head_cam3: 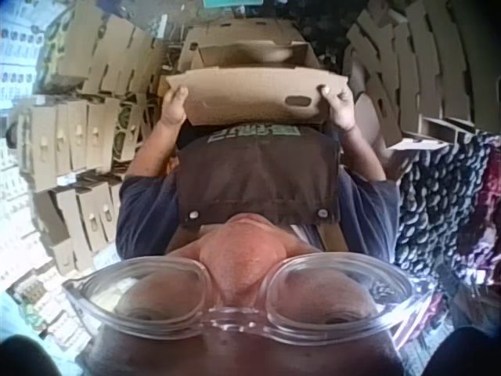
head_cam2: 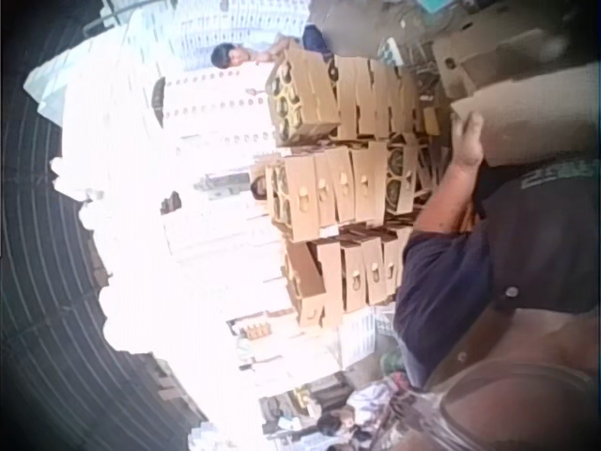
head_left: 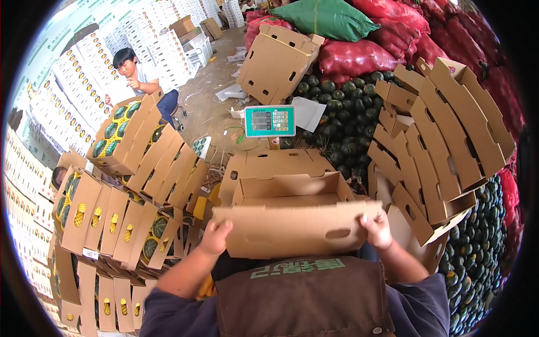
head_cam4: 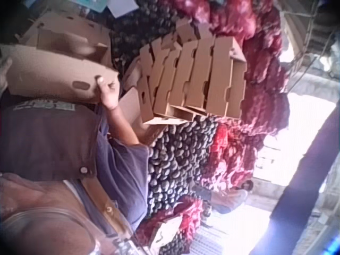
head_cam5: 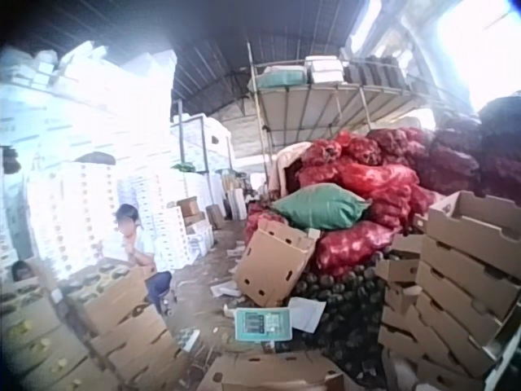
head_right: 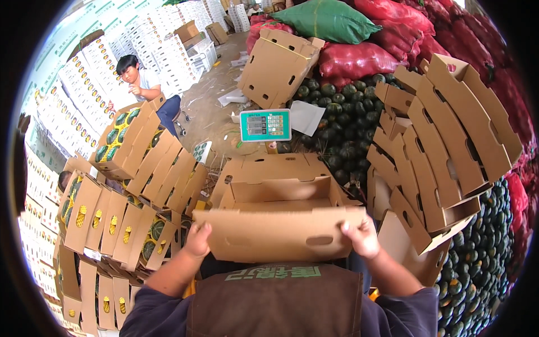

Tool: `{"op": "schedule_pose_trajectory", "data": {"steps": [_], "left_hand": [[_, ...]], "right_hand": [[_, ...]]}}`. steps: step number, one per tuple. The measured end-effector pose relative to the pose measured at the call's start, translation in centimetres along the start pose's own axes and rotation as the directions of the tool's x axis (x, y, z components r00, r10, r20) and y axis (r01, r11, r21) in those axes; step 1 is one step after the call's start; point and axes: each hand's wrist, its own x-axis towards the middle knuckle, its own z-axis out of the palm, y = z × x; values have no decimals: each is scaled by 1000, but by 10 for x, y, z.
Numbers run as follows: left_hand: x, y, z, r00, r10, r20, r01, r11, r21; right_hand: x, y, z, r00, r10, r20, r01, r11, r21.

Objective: The person repeatedly folds flat cardboard sheets into boxes by hand and stacks the assembled boxes.

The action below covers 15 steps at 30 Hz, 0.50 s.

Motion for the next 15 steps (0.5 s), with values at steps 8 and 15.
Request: {"op": "schedule_pose_trajectory", "data": {"steps": [8,15], "left_hand": [[12,12,30,971,119,208,-210,0,978],[66,3,63,431,-887,165,-192,89,977]], "right_hand": [[40,-29,35,919,137,369,374,-14,-927],[77,-4,52,317,876,363,200,312,-929]]}}
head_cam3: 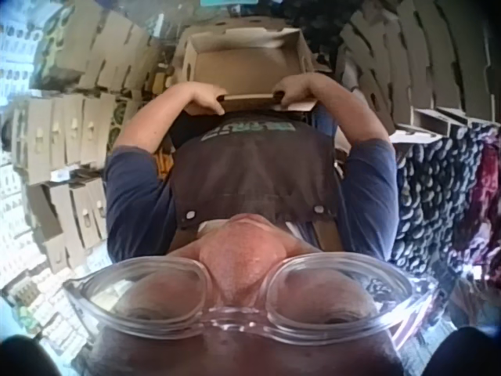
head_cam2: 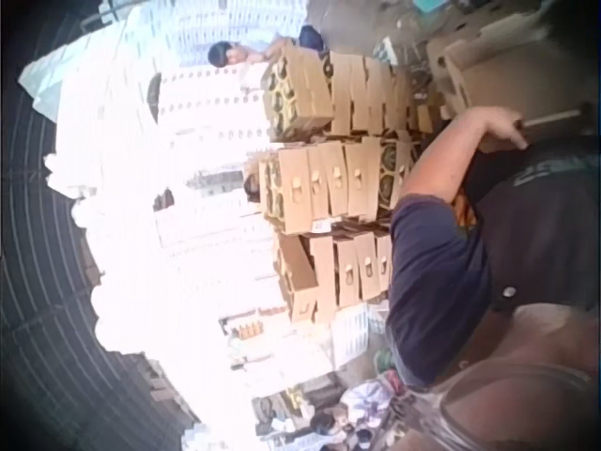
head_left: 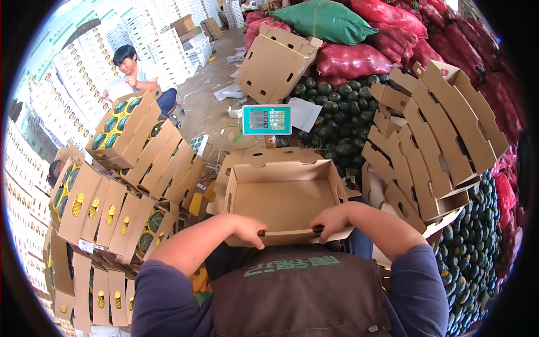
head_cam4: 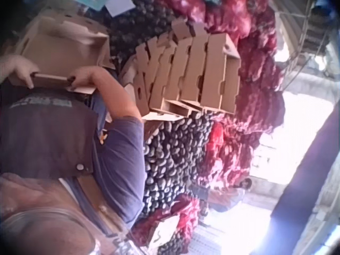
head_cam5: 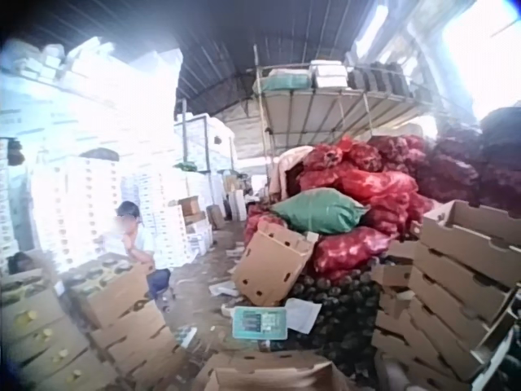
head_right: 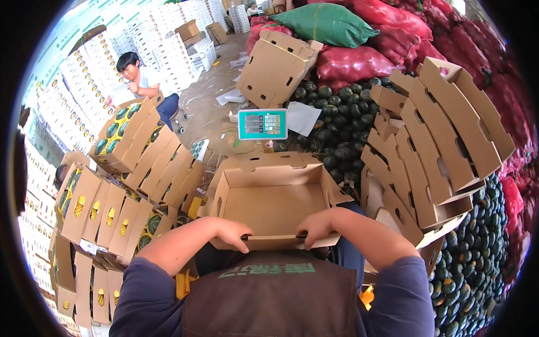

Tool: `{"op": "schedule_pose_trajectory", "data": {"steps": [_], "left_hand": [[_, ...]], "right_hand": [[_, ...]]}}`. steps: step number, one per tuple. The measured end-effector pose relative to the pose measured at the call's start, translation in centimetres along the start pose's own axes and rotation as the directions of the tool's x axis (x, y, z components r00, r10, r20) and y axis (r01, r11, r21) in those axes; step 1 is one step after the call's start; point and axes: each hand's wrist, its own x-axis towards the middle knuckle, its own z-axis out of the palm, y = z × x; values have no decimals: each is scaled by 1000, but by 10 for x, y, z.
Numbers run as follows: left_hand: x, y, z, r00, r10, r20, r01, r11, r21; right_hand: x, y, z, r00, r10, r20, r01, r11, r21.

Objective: The person repeatedly folds flat cardboard sheets into boxes by hand and stacks the assembled boxes.

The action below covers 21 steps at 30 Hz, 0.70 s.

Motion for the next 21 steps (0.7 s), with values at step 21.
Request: {"op": "schedule_pose_trajectory", "data": {"steps": [21], "left_hand": [[-20,-31,21,285,9,-958,14,1000,14]], "right_hand": [[-309,-110,-83,-34,-74,-997,-777,629,-20]]}}
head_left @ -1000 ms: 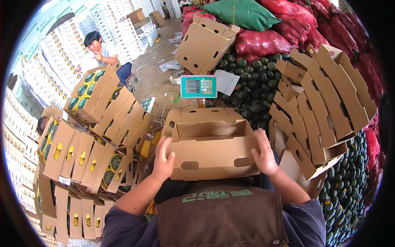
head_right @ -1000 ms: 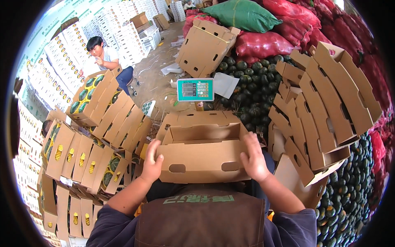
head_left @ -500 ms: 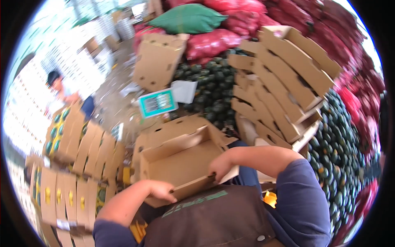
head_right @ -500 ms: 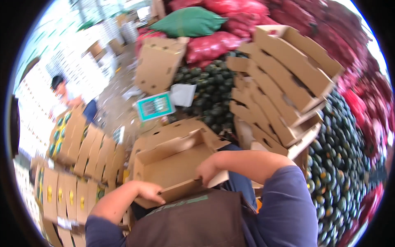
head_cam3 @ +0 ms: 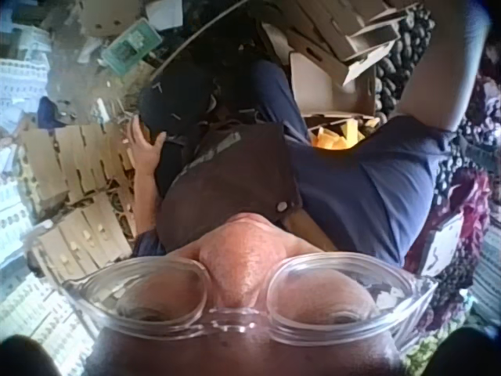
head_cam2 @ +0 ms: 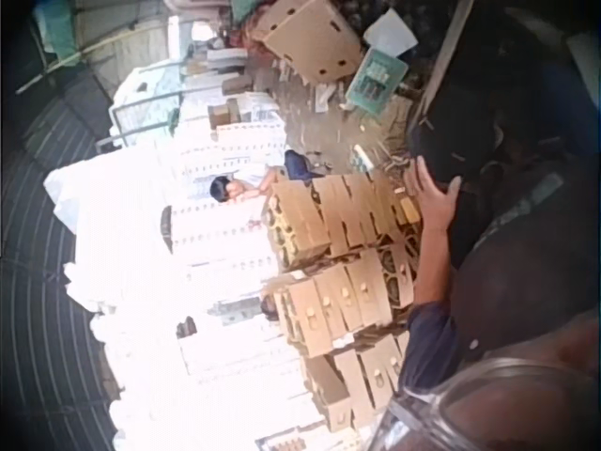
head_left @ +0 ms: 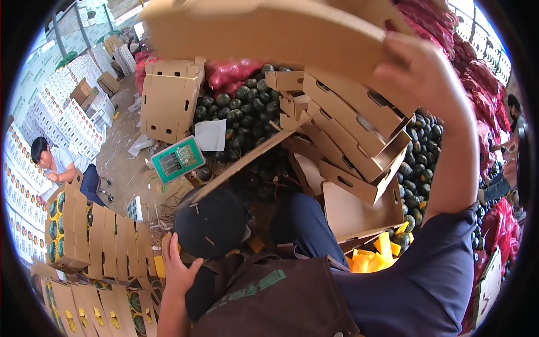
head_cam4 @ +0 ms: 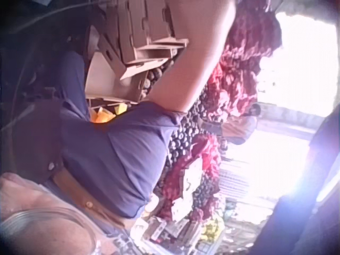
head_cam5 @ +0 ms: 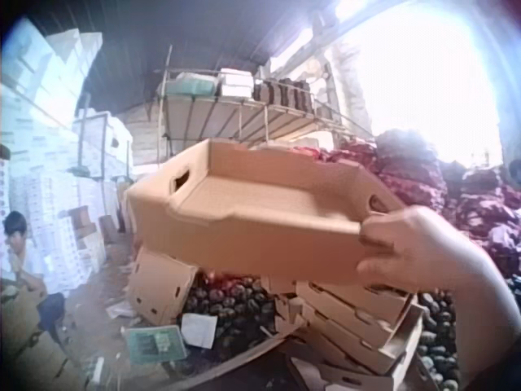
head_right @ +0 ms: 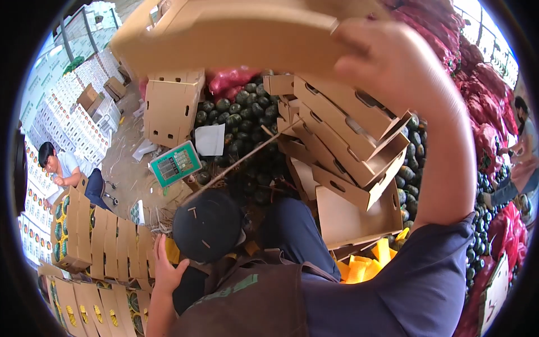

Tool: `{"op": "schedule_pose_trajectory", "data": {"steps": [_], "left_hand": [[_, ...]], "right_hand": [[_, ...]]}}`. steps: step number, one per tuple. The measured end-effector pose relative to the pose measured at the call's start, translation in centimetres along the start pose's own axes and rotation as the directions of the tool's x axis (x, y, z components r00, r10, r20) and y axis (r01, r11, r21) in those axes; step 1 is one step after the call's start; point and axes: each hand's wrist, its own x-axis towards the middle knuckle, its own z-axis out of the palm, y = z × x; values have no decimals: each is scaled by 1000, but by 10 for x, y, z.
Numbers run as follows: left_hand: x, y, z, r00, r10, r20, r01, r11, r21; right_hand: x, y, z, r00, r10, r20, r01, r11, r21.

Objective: The person repeatedly folds flat cardboard sheets into boxes by hand and stacks the assembled boxes.

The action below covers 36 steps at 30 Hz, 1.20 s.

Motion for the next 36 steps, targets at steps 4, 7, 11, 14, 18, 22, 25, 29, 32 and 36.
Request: {"op": "schedule_pose_trajectory", "data": {"steps": [4,7,11,14,18,22,25,29,32,36], "left_hand": [[18,3,25,997,65,-34,-64,998,22],[19,-8,46,977,-18,211,-29,975,219],[19,-3,81,842,-103,530,-115,925,362],[13,-28,117,925,-50,376,-134,884,448],[39,-19,130,963,19,267,-135,894,426],[61,-6,148,951,67,301,-194,888,416],[71,-4,161,953,70,295,-196,886,421],[83,-7,170,943,36,332,-185,884,430],[86,-12,169,938,8,347,-173,878,447],[93,-22,157,982,114,149,-154,942,299]], "right_hand": [[11,90,-28,925,376,-43,-379,920,-99],[17,148,-7,980,183,-76,-197,940,-278],[-4,164,18,907,352,232,-310,929,-201],[-12,145,40,850,449,277,-410,892,-190],[-30,115,54,954,295,-51,-297,912,-283],[-39,102,56,934,294,-202,-352,856,-378],[-42,96,53,877,479,14,-459,848,-265],[-52,74,53,875,479,64,-454,861,-230],[-58,62,57,860,496,121,-458,854,-245],[-71,61,72,811,560,166,-511,818,-264]]}}
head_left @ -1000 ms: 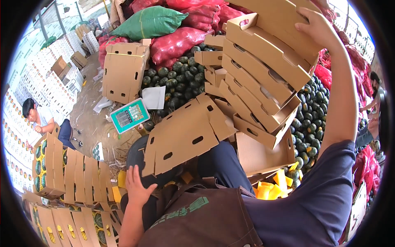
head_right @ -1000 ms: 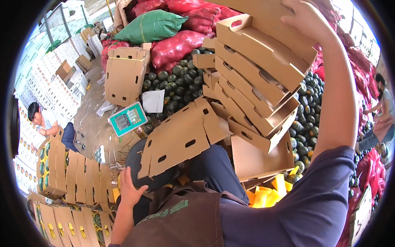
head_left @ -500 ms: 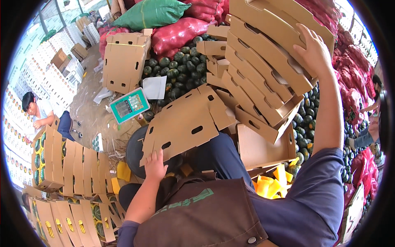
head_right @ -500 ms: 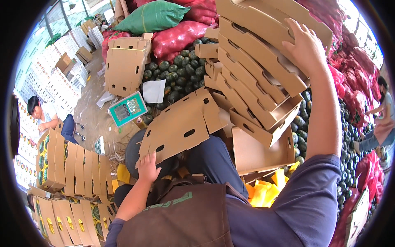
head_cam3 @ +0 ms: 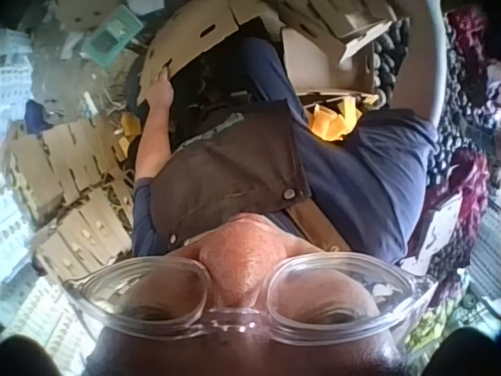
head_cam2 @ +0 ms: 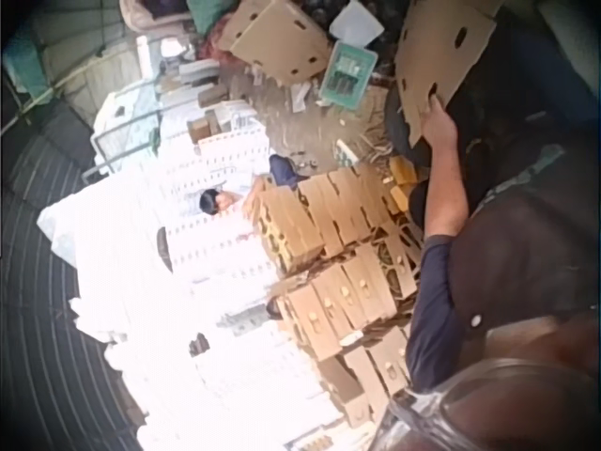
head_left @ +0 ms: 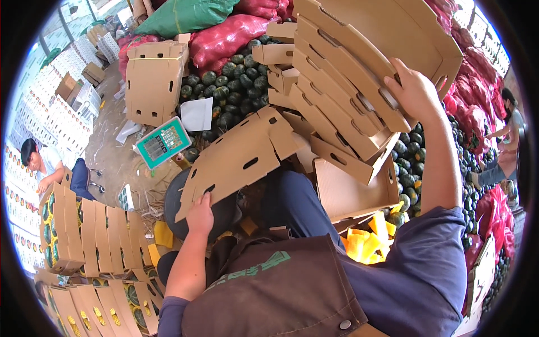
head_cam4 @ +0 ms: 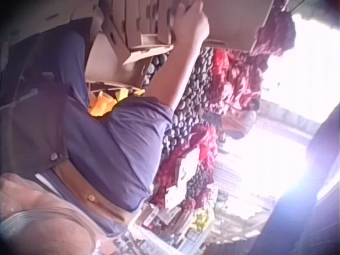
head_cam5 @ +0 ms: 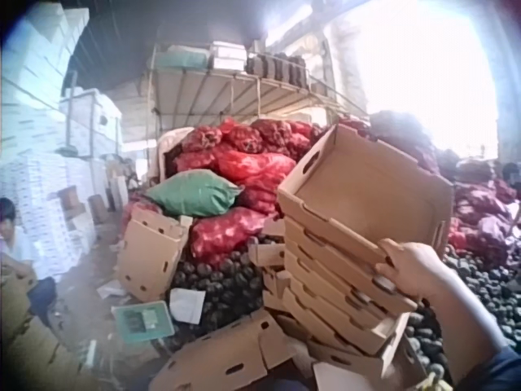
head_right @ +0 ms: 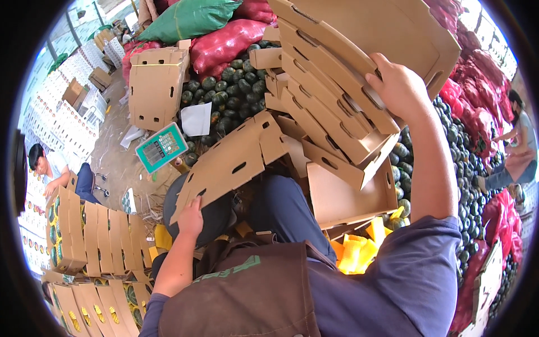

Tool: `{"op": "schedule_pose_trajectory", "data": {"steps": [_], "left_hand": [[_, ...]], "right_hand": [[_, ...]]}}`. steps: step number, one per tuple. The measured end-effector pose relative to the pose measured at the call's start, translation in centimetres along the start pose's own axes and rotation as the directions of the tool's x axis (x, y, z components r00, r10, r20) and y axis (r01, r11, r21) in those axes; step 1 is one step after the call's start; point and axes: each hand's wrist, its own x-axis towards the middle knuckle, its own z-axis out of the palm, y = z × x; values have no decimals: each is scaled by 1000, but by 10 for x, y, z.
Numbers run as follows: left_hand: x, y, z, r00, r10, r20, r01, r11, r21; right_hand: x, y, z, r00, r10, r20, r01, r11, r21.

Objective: The person repeatedly folds flat cardboard sheets into boxes by hand and stacks the assembled boxes.

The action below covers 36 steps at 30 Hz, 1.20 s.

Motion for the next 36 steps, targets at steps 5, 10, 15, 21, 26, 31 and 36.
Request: {"op": "schedule_pose_trajectory", "data": {"steps": [5,10,15,21,26,31,36], "left_hand": [[4,-10,-31,990,36,-138,-37,999,-7],[-4,-14,-70,977,16,-211,-33,997,-73],[-19,-6,-122,967,41,-251,-81,985,-150],[-30,8,-153,938,191,-290,-230,967,-108],[-43,19,-166,917,286,-279,-319,944,-81],[-52,28,-178,919,331,-216,-351,934,-62],[-54,30,-185,915,342,-214,-364,928,-76]], "right_hand": [[-6,0,14,1000,5,11,-5,999,41],[-15,-4,24,998,37,57,-41,996,78],[-25,-8,36,999,13,31,-14,999,49],[-32,-13,45,996,33,77,-40,995,87],[-39,-11,49,997,5,73,-12,996,92],[-50,-8,66,998,-9,58,6,998,56],[-53,-1,85,982,-109,-152,116,992,39]]}}
